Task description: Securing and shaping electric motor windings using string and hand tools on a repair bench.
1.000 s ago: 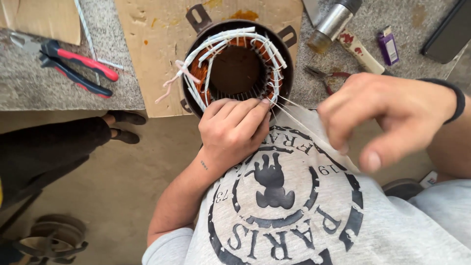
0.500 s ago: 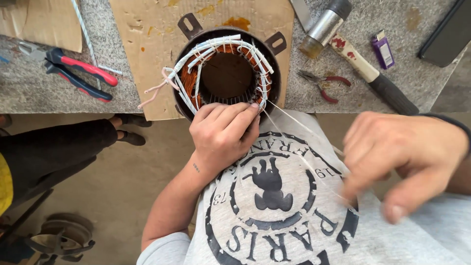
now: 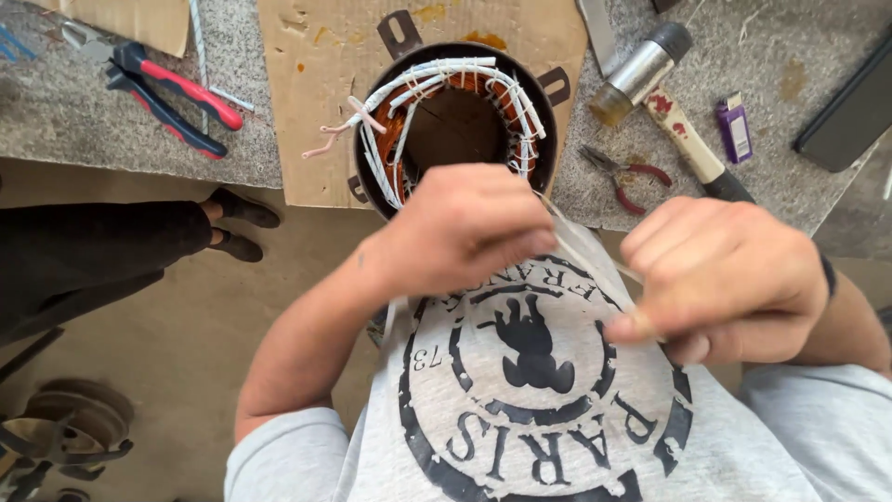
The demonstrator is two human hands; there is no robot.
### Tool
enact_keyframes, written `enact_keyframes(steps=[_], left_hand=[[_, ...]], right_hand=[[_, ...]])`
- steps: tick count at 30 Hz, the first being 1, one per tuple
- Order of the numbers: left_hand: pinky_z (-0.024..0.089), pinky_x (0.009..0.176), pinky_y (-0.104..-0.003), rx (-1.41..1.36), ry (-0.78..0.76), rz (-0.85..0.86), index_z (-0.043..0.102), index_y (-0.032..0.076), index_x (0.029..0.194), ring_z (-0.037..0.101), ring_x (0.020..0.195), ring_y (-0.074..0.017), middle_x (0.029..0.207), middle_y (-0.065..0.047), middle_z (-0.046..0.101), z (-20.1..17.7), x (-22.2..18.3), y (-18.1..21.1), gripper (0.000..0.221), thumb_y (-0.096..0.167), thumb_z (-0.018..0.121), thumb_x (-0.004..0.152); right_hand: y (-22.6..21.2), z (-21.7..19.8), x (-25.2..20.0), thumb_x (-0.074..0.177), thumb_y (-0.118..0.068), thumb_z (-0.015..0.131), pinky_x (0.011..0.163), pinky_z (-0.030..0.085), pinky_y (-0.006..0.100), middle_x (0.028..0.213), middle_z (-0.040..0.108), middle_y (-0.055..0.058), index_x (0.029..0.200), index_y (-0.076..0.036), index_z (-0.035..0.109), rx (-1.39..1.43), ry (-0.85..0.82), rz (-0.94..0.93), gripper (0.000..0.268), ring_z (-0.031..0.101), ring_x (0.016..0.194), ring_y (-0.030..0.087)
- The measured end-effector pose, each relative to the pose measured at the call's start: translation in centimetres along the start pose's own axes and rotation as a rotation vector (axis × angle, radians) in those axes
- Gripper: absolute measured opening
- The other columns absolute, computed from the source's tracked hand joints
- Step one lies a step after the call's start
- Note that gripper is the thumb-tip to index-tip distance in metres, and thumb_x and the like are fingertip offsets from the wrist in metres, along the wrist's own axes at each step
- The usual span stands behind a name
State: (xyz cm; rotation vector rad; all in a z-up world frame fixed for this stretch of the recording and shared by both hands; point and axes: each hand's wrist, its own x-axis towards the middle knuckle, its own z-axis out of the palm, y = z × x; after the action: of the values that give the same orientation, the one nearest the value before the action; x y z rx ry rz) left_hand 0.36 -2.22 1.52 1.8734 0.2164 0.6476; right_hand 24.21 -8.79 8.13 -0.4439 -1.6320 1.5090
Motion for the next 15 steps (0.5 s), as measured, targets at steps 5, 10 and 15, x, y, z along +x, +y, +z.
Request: enact_keyframes(steps=[5,10,15], left_hand=[[0.030,0.056,-0.034,-0.296,0.019,-0.136,0.033,0.008,0.066,0.032,0.056,-0.0179,0.061,-0.003,0.033,-1.5,0.0,-1.1,0.038,0.006,0.056,0.097],[0.025,0.053,-0.038,-0.170,-0.016,-0.038,0.029,0.008,0.066,0.027,0.056,-0.0212,0.061,-0.005,0.025,-0.5,1.0,-1.8,0.042,0.003,0.061,0.093],[0.034,0.055,-0.043,-0.112,-0.188,0.092,0.038,0.006,0.071,0.043,0.058,-0.0286,0.062,-0.008,0.044,-2.7,1.5,-2.2,0.038,0.011,0.060,0.102]], right_hand=[[-0.9,-1.2,-1.0,0.090,-0.038,0.051,0.048,0.052,0.027,0.071,0.072,0.007,0.082,0.000,0.068,-0.384,0.155,0.264,0.042,0.065,0.050,0.017],[5.4,-2.0,-1.3,0.102,-0.002,0.086,0.092,0.053,0.050,0.128,0.073,0.017,0.125,-0.002,0.083,-1.380,0.218,0.251,0.023,0.070,0.109,0.036],[6.5,-1.1,3.2,0.097,-0.040,0.068,0.117,0.033,0.060,0.162,0.036,0.028,0.156,-0.002,0.045,-1.234,-0.077,0.337,0.074,0.034,0.148,0.046]])
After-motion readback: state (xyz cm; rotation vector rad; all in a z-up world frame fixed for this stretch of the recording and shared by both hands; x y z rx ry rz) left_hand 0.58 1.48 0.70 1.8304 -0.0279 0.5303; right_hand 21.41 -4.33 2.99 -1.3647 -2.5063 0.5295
